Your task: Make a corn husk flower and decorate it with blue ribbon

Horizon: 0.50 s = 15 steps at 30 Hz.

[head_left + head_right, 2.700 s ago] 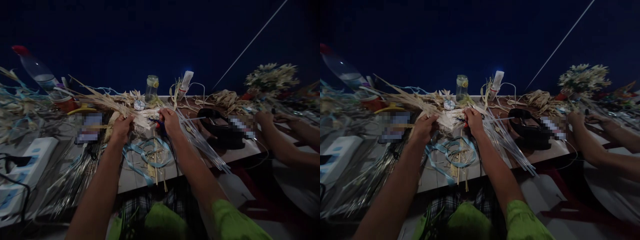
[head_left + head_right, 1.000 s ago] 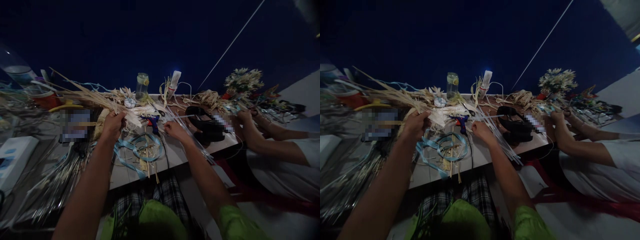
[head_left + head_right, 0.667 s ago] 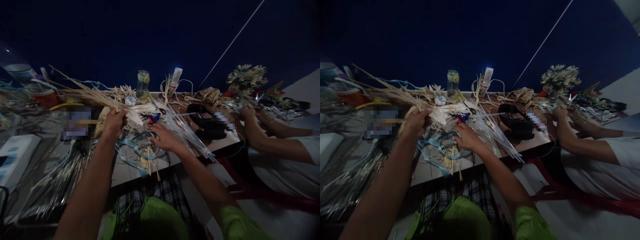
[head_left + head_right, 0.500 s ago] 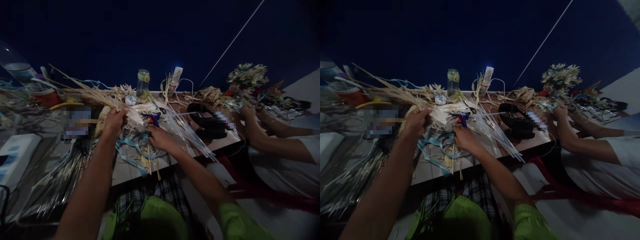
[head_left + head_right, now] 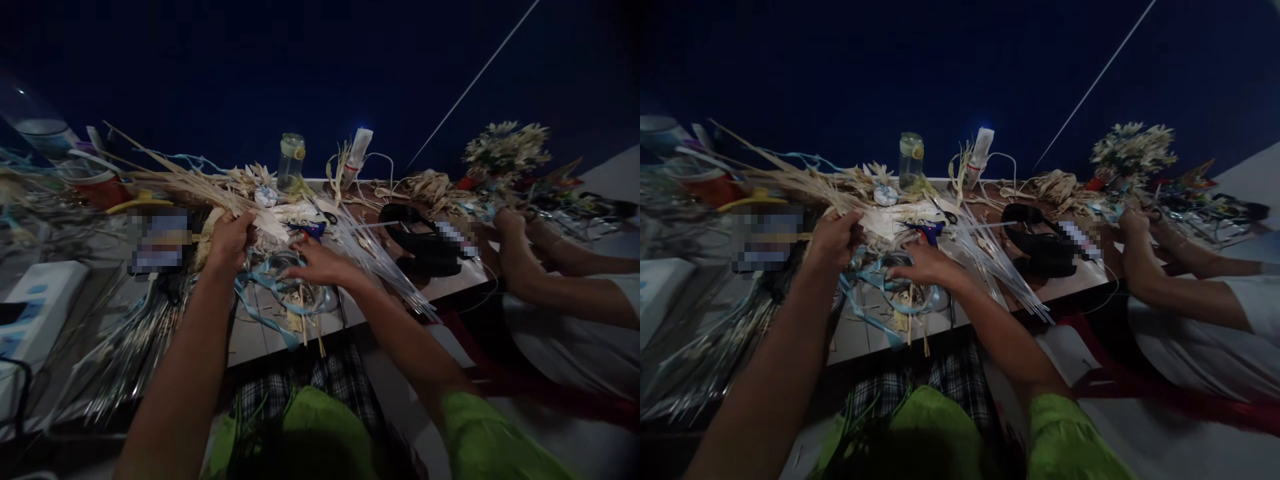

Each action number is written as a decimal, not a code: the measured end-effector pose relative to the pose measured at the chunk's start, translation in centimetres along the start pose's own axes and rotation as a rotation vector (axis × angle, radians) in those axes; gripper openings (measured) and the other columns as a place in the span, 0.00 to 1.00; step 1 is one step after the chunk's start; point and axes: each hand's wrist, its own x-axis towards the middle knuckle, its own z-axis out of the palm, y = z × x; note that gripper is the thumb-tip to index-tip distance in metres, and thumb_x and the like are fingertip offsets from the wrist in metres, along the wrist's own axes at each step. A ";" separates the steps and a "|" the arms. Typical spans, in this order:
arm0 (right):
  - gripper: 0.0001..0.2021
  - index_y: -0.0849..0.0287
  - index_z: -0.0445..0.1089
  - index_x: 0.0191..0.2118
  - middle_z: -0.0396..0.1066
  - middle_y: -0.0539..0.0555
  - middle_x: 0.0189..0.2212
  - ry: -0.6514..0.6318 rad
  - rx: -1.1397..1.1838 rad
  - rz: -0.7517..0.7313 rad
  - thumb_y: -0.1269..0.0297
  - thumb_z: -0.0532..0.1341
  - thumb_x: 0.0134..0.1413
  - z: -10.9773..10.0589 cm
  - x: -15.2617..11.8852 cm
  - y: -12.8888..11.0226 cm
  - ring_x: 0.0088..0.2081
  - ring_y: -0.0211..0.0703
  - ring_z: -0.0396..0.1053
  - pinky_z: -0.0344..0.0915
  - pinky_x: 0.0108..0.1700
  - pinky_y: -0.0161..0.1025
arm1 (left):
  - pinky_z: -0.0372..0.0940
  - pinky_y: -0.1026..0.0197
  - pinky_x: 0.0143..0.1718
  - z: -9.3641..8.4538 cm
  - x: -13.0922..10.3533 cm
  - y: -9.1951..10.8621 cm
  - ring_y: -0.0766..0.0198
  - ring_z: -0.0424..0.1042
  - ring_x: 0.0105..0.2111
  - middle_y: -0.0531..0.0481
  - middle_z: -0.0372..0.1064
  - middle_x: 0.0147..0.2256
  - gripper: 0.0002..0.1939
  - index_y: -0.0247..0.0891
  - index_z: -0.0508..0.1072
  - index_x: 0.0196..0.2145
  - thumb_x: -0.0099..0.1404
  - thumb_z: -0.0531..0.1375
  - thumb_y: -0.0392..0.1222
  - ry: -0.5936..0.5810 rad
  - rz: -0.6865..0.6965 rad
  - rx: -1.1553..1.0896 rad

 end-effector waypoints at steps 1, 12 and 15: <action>0.32 0.62 0.61 0.50 0.63 0.62 0.45 -0.043 -0.052 -0.015 0.45 0.59 0.42 0.4 -0.3 0.0 0.45 0.51 0.63 0.60 0.42 0.41 | 0.53 0.72 0.12 0.0 0.0 0.0 0.76 0.54 0.12 0.61 0.54 0.14 0.10 0.37 0.62 0.24 0.44 0.61 0.37 0.008 -0.006 0.000; 0.11 0.60 0.69 0.35 0.71 0.55 0.34 0.215 -0.150 0.087 0.70 0.51 0.49 0.5 3.2 -0.2 0.38 0.43 0.67 0.59 0.40 0.36 | 0.54 0.72 0.13 -0.2 0.3 -0.2 0.75 0.54 0.12 0.61 0.55 0.14 0.10 0.37 0.62 0.24 0.44 0.61 0.38 0.010 0.003 0.004; 0.12 0.61 0.69 0.37 0.71 0.54 0.34 0.333 -0.026 0.148 0.71 0.51 0.49 -0.3 4.7 0.2 0.38 0.41 0.66 0.59 0.42 0.36 | 0.53 0.72 0.13 -0.1 0.2 -0.2 0.75 0.54 0.11 0.61 0.54 0.13 0.10 0.37 0.62 0.24 0.44 0.61 0.38 0.010 0.003 -0.002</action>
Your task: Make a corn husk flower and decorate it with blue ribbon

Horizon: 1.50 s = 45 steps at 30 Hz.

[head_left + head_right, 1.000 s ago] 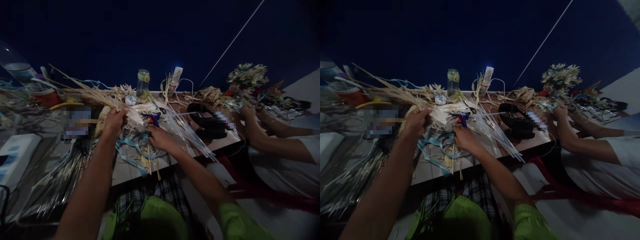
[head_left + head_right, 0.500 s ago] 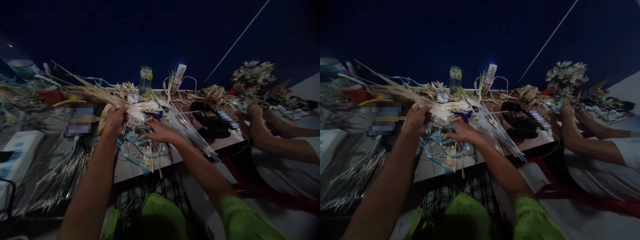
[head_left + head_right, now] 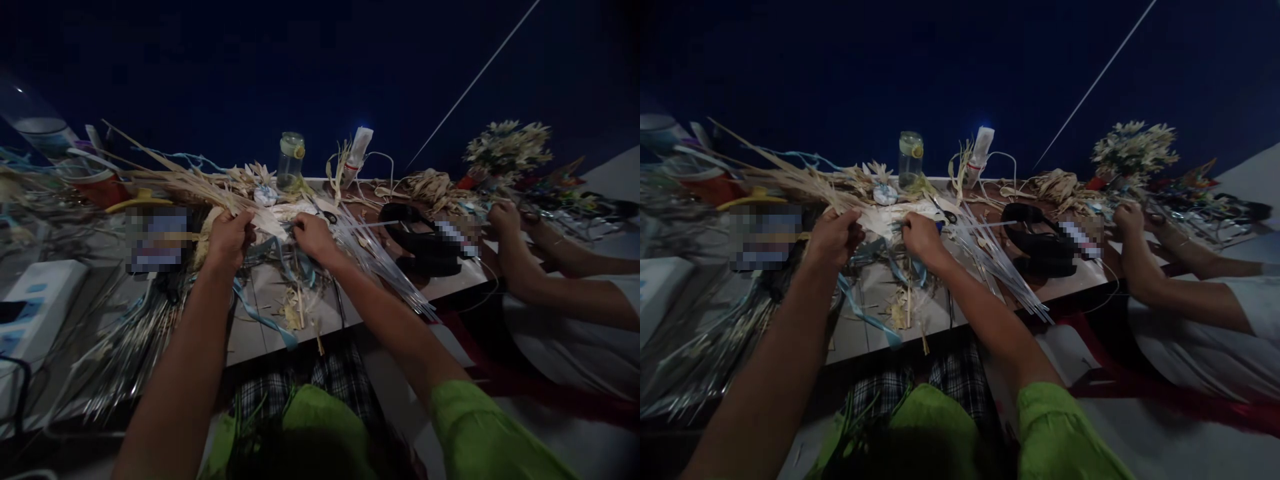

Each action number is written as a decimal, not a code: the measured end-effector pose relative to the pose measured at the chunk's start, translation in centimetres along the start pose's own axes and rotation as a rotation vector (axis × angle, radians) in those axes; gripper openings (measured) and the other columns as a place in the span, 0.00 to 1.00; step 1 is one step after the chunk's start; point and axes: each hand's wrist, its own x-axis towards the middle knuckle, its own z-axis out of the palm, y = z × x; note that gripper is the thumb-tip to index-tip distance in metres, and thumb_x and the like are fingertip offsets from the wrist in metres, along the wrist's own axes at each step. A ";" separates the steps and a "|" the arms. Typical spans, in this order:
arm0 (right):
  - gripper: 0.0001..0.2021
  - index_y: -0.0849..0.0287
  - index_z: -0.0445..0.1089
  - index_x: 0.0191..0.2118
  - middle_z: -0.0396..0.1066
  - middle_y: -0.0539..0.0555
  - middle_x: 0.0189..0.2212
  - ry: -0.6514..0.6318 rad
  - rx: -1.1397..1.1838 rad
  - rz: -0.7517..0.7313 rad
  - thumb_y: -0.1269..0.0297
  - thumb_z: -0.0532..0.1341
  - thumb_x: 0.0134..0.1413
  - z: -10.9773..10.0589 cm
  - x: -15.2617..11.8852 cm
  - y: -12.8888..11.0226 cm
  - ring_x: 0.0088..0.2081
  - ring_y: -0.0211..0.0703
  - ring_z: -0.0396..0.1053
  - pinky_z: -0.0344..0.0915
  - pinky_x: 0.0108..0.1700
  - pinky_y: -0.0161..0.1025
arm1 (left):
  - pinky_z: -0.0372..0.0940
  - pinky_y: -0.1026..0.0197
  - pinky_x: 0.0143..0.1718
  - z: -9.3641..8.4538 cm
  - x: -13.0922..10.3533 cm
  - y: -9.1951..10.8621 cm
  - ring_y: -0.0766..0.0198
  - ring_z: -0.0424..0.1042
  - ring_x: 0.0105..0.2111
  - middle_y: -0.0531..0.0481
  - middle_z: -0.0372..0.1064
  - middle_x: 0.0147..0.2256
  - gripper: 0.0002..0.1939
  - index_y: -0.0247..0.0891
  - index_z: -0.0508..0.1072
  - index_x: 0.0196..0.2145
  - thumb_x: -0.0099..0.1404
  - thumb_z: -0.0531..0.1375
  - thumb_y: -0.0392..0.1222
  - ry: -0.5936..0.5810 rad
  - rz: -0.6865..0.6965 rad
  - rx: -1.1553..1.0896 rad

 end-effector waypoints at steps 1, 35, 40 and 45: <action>0.12 0.61 0.68 0.38 0.70 0.54 0.35 0.001 0.032 -0.001 0.72 0.52 0.47 0.0 0.3 0.1 0.40 0.41 0.65 0.59 0.44 0.36 | 0.53 0.71 0.12 0.0 0.0 0.0 0.75 0.53 0.11 0.61 0.54 0.13 0.10 0.37 0.62 0.24 0.44 0.61 0.38 -0.007 0.000 -0.004; 0.14 0.61 0.66 0.45 0.67 0.57 0.45 -0.097 0.149 -0.242 0.71 0.50 0.54 -1.1 -0.9 0.7 0.47 0.40 0.63 0.57 0.50 0.39 | 0.49 0.72 0.12 -0.6 0.4 0.3 0.78 0.50 0.10 0.63 0.52 0.13 0.13 0.39 0.57 0.23 0.46 0.61 0.39 0.078 0.069 -0.133; 0.14 0.64 0.65 0.46 0.68 0.61 0.44 -0.196 -0.004 -0.286 0.70 0.52 0.53 1.4 -0.5 0.2 0.47 0.44 0.63 0.58 0.48 0.39 | 0.50 0.72 0.13 -0.5 0.5 0.1 0.77 0.51 0.10 0.64 0.52 0.13 0.14 0.39 0.57 0.23 0.45 0.62 0.40 0.055 0.060 -0.135; 0.12 0.64 0.69 0.39 0.70 0.62 0.38 -0.251 -0.127 -0.356 0.68 0.52 0.53 1.7 -1.2 -0.6 0.43 0.47 0.65 0.57 0.45 0.41 | 0.50 0.72 0.13 -0.4 0.4 -0.1 0.78 0.50 0.11 0.63 0.52 0.13 0.13 0.39 0.58 0.24 0.45 0.61 0.40 0.077 0.043 -0.114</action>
